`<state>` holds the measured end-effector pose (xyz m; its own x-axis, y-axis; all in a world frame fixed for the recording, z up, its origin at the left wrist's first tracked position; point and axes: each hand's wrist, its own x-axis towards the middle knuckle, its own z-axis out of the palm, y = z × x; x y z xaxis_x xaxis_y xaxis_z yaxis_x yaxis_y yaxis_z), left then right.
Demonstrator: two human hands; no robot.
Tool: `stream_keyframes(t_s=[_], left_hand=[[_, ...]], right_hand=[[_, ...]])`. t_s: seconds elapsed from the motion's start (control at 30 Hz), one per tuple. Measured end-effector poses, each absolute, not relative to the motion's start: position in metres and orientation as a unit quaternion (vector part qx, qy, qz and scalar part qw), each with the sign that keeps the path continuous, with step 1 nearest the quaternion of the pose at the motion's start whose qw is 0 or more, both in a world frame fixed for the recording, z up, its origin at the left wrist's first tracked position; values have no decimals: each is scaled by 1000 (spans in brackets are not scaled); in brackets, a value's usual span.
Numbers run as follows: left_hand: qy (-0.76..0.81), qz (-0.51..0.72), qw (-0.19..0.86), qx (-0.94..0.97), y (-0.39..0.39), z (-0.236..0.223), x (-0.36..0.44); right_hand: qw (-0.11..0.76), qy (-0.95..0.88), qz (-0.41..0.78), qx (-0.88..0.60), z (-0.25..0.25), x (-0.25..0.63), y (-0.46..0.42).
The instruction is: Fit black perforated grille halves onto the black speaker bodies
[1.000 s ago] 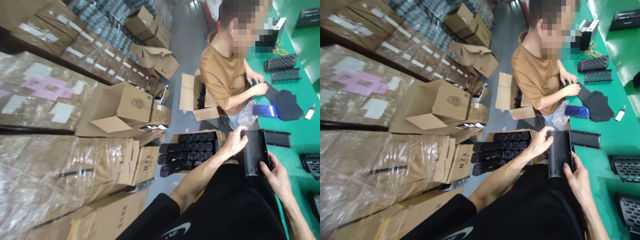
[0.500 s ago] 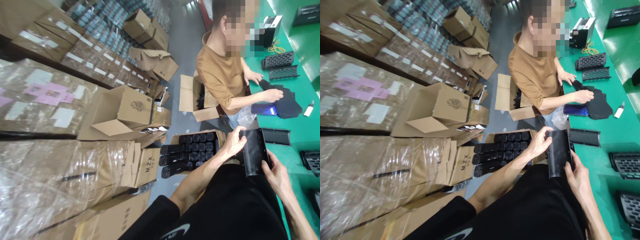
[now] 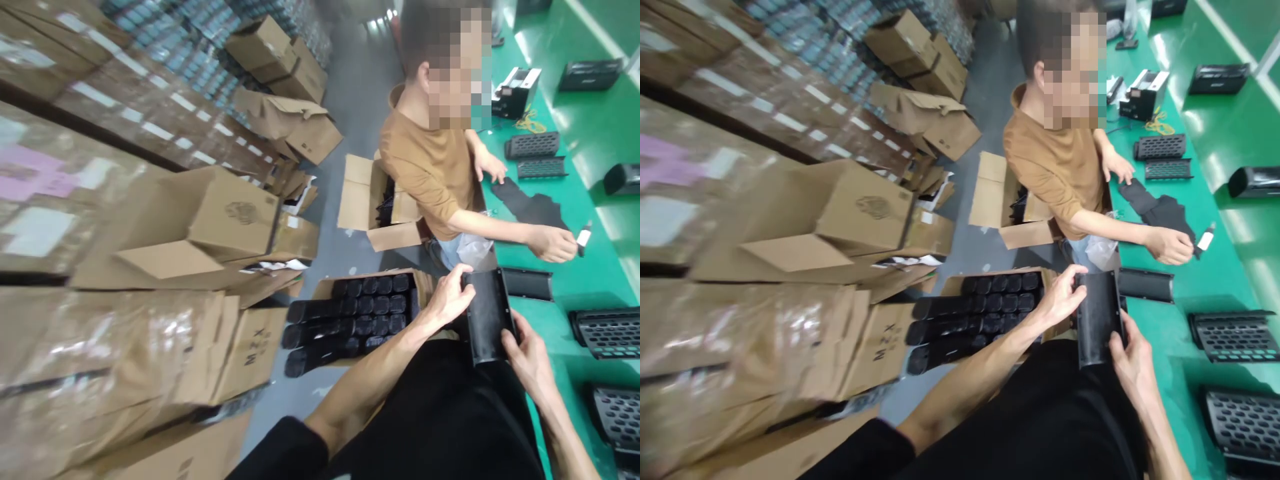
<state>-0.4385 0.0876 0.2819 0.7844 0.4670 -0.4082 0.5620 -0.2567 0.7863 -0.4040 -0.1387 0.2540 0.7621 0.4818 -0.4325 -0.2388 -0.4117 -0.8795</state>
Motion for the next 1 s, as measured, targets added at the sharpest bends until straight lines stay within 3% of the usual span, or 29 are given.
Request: stream_keyframes(t_s=[0.4, 0.53, 0.67, 0.8, 1.0], left_hand=[[336, -13, 538, 773, 96, 283, -435], [353, 20, 636, 686, 90, 275, -432], [366, -16, 816, 447, 68, 263, -439], [336, -124, 905, 230, 47, 247, -453], [356, -23, 930, 93, 44, 212, -479]], right_hand=[[601, -51, 347, -718, 290, -394, -120], [609, -24, 343, -715, 293, -393, -119], [615, 31, 342, -710, 287, -395, -118], [583, 40, 351, -731, 277, -395, -113], [434, -101, 377, -812, 262, -396, -103]])
